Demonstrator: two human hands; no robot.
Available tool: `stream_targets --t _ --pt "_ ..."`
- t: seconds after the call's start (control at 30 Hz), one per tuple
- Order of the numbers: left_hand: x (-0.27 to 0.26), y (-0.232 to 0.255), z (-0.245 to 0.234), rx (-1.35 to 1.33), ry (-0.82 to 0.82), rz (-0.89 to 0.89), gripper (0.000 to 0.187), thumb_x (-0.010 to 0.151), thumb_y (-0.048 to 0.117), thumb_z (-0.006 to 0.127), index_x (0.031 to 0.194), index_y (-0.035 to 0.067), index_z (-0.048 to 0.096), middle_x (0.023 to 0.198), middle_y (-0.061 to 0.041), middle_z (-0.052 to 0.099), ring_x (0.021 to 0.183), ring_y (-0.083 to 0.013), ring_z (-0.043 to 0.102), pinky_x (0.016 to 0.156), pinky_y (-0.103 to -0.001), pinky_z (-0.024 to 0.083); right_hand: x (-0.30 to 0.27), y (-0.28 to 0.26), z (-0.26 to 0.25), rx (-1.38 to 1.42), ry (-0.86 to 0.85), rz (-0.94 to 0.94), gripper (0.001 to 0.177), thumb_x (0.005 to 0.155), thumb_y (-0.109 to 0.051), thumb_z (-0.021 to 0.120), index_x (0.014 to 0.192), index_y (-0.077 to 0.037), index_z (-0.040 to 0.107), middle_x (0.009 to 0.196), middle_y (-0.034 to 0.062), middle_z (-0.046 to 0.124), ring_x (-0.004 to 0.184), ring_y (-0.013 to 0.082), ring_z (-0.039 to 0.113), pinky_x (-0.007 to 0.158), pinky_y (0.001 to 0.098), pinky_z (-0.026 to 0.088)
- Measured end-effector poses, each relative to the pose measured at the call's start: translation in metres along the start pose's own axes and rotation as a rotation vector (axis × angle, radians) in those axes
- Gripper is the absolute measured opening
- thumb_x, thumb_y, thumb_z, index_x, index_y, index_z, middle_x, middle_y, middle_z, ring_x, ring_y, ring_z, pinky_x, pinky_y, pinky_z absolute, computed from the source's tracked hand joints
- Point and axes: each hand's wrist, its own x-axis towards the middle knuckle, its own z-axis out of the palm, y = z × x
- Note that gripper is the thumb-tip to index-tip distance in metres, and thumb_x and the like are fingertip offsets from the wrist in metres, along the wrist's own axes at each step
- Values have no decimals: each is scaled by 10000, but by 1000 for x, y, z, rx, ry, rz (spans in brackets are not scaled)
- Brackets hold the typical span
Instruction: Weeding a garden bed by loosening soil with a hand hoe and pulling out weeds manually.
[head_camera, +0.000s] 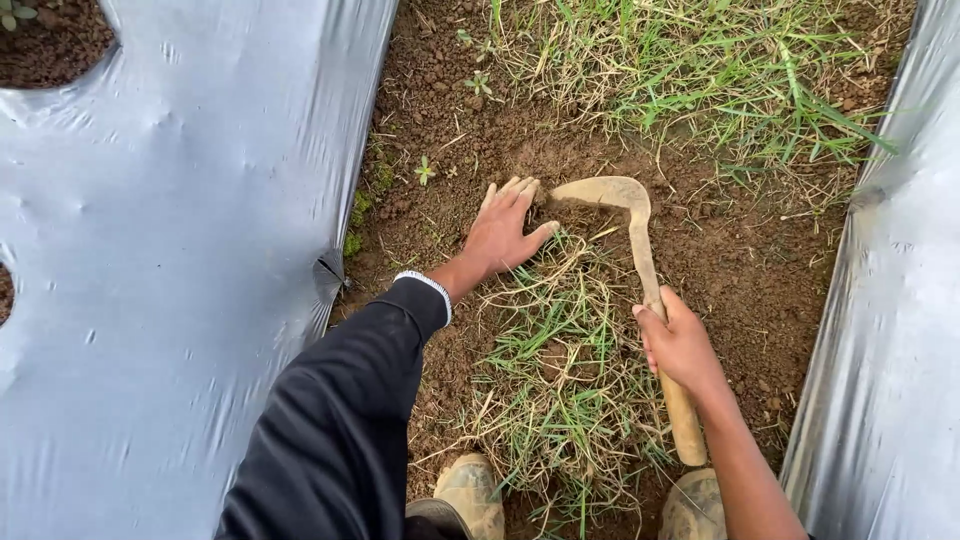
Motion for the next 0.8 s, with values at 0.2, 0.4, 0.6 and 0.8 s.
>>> stream_targets --t 0.2,0.4,0.6,0.8 --pt "-33 13 3 -221 -97 180 649 1053 454 472 1582 91 374 1593 -165 431 1534 -317 329 1295 -491 159 -10 -14 -24 -22 148 -140 138 1031 -52 504 1066 64 571 577 126 519 441 211 544 400 345 492" --pt "-29 -5 -24 58 21 241 637 1089 524 390 1517 57 457 1525 -193 490 1468 -366 429 1254 -525 250 -18 -54 -15 154 203 -225 72 1056 -49 472 1022 2 509 592 70 461 430 144 498 364 294 464" --pt "-49 -54 -70 891 99 -88 580 1104 417 408 1569 70 391 1594 -219 393 1469 -377 397 1237 -593 156 3 -70 10 227 151 -283 66 1057 -33 445 1061 4 499 591 38 446 414 112 463 354 265 450" --pt "-27 -110 -54 887 355 23 205 991 112 461 1083 48 633 982 -130 631 920 -303 631 892 -457 394 56 -109 59 369 82 -305 248 1069 -93 441 1294 12 453 656 -4 483 449 90 485 381 248 481"
